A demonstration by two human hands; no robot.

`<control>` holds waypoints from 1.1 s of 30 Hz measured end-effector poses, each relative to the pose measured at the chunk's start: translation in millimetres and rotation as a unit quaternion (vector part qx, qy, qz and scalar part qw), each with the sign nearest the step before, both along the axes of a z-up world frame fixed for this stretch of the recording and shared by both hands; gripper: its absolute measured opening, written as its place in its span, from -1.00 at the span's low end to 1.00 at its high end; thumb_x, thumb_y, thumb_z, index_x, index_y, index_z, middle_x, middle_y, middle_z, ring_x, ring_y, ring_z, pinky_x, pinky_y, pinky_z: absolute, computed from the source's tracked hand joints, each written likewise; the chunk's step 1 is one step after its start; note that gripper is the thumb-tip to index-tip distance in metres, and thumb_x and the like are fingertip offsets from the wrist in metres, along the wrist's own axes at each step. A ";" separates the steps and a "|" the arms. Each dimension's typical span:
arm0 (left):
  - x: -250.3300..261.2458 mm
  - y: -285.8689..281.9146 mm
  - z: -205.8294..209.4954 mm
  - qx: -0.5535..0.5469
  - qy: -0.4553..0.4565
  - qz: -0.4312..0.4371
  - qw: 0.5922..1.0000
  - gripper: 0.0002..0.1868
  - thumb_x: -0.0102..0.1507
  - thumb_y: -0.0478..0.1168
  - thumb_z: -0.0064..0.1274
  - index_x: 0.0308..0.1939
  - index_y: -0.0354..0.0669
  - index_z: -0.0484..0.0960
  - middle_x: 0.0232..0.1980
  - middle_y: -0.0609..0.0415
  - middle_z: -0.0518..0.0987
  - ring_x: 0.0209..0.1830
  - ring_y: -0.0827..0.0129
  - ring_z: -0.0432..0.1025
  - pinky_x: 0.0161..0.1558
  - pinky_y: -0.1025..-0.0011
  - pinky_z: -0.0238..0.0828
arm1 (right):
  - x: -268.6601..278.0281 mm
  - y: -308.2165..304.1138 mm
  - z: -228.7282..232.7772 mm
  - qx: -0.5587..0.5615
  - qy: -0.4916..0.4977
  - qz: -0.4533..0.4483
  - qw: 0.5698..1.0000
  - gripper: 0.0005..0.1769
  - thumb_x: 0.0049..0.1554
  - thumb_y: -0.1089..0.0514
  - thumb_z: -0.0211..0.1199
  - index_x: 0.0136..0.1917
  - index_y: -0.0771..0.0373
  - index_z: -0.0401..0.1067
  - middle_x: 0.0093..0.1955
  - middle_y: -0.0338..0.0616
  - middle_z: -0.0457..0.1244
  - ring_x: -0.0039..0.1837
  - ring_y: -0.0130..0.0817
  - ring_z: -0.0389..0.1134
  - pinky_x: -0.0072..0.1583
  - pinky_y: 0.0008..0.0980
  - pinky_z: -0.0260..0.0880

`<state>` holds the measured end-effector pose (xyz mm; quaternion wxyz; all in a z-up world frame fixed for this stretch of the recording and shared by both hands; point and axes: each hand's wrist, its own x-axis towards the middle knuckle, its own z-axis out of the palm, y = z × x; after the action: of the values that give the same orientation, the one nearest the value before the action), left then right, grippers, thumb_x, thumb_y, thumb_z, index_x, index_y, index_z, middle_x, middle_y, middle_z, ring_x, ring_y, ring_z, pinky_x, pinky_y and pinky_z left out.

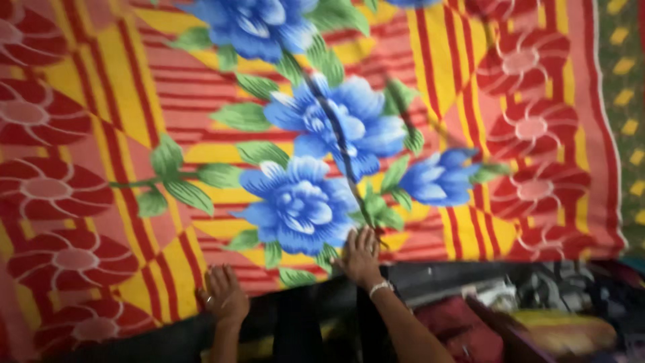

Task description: The person spreads a large floral-patterned bed sheet on a flat surface, then repeatedly folds and smooths it by hand. The person adjusts the sheet's position and aligns the edges multiple times to flatten the fabric.

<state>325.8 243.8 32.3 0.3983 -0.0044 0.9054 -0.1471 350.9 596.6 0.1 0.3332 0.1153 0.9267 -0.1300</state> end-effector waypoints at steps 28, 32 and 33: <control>45.4 237.3 -47.2 0.302 0.125 -0.054 0.944 -0.89 0.12 -0.35 0.04 -0.28 -0.12 0.57 -0.17 0.00 0.58 -0.04 0.04 0.48 -0.06 0.05 0.43 | 96.4 349.5 12.1 0.038 0.332 -0.450 0.828 -0.88 0.20 0.25 0.26 -0.13 0.38 0.42 -0.23 0.12 0.32 -0.18 -0.01 0.38 -0.09 -0.09 0.35; 52.5 237.6 -56.1 0.314 0.161 -0.042 0.935 -0.93 0.11 -0.33 0.03 -0.34 -0.14 0.58 -0.22 -0.01 0.58 -0.08 0.02 0.48 -0.07 0.03 0.44 | 116.6 361.9 3.9 -0.036 0.301 -0.537 0.787 -0.87 0.23 0.24 0.24 -0.14 0.32 0.37 -0.28 -0.07 0.32 -0.25 -0.29 0.38 -0.16 -0.25 0.37; 53.6 236.6 -58.0 0.315 0.170 -0.039 0.933 -0.93 0.09 -0.32 0.03 -0.36 -0.14 0.58 -0.24 -0.02 0.58 -0.10 0.01 0.48 -0.07 0.02 0.44 | 121.5 359.3 0.1 -0.027 0.307 -0.521 0.796 -0.87 0.22 0.24 0.27 -0.15 0.29 0.38 -0.27 -0.12 0.33 -0.24 -0.35 0.38 -0.16 -0.29 0.38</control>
<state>379.4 480.3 -25.7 0.2127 0.1321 0.9589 0.1333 472.4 955.9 0.2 -0.0837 0.5257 0.7761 -0.3379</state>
